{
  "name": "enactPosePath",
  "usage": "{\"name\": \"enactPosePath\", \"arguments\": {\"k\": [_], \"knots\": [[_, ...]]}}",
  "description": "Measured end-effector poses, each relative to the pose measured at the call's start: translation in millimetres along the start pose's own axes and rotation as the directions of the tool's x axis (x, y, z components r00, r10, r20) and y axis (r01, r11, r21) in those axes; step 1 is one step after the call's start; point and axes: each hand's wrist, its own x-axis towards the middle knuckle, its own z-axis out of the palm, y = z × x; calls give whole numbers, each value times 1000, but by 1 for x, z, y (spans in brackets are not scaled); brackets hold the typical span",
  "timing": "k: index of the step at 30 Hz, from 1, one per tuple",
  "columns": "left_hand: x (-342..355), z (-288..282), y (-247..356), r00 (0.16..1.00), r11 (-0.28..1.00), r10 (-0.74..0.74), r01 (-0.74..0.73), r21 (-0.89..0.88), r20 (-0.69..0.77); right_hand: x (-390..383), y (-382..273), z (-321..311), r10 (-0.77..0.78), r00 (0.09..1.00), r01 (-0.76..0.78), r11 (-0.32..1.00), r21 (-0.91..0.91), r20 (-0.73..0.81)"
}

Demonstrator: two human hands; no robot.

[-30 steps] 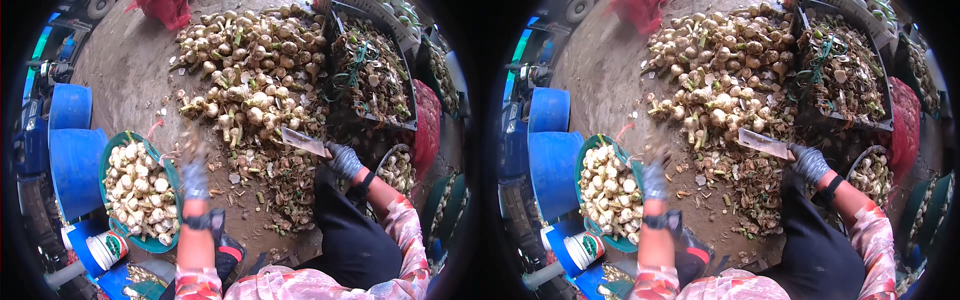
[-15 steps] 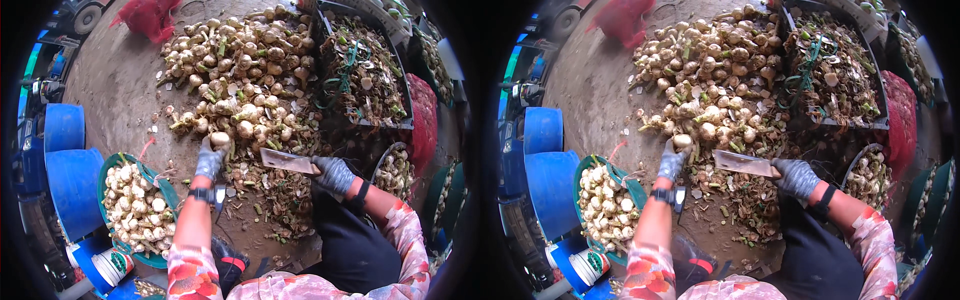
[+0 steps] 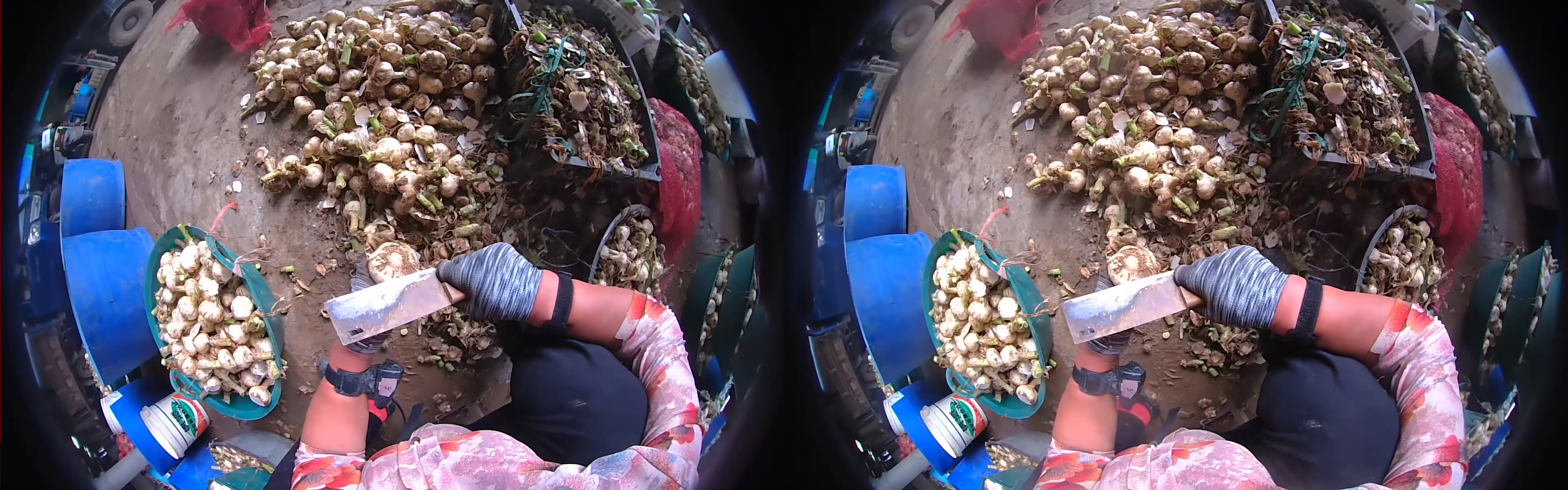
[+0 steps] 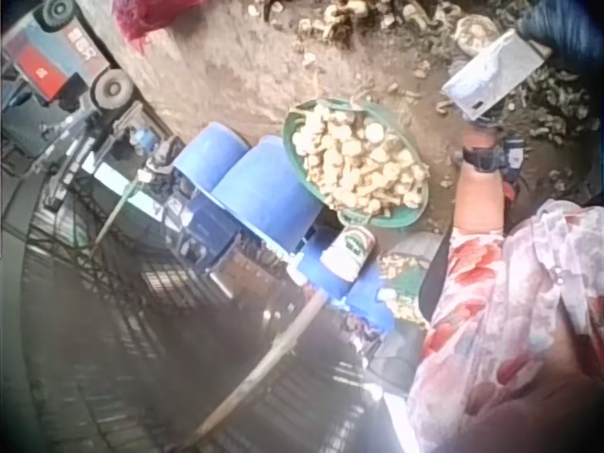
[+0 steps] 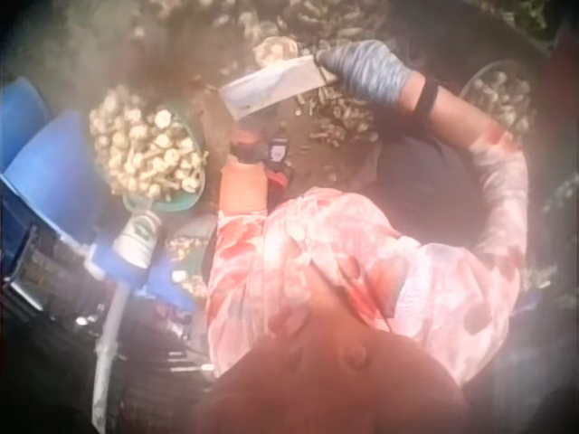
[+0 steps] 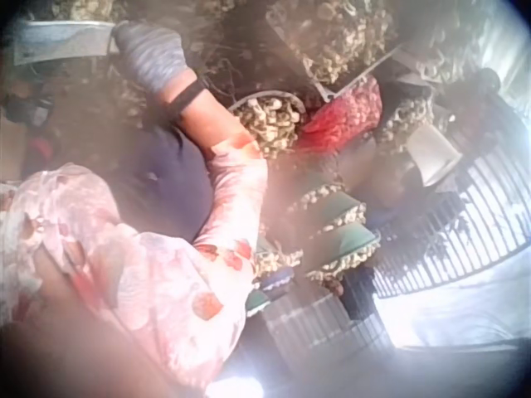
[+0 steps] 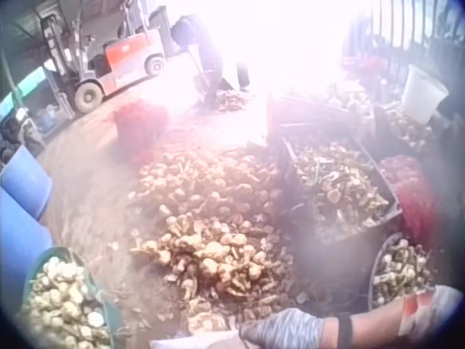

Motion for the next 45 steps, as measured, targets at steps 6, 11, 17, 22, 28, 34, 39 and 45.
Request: {"name": "enactPosePath", "arguments": {"k": [6, 11, 17, 22, 28, 34, 39, 45], "knots": [[-19, 1, -9, 959, 957, -275, 266, -118, -63, 6, 5, 10, -6, 1000, 6, 1000, -5, 21], [12, 9, 35, 971, 711, -197, 46, 702, 136, 10, 37, 23, 57, 996, -60, 997, -46, -64], [10, 36, 56, 957, 981, -129, 162, 111, -259, -17, 107, 33, 418, 870, -368, 904, 219, -262], [23, 27, 36, 949, 961, -258, 272, 55, -180, 0, 25, 7, 126, 982, -109, 987, 121, -141], [-10, 15, 11, 957, 958, -269, 254, -134, -107, 2, -4, -2, -35, 997, 34, 999, 9, 71], [-16, 11, -7, 977, 945, -211, 198, 262, 22, 9, 19, 18, 35, 999, -33, 998, -56, 40], [-2, 13, 21, 966, 646, -140, -79, 759, 219, 6, 51, 31, 82, 994, -85, 996, -38, -70], [13, 44, 56, 957, 966, -104, 163, 203, -272, -5, 93, 56, 447, 874, -313, 819, 481, -191]]}}
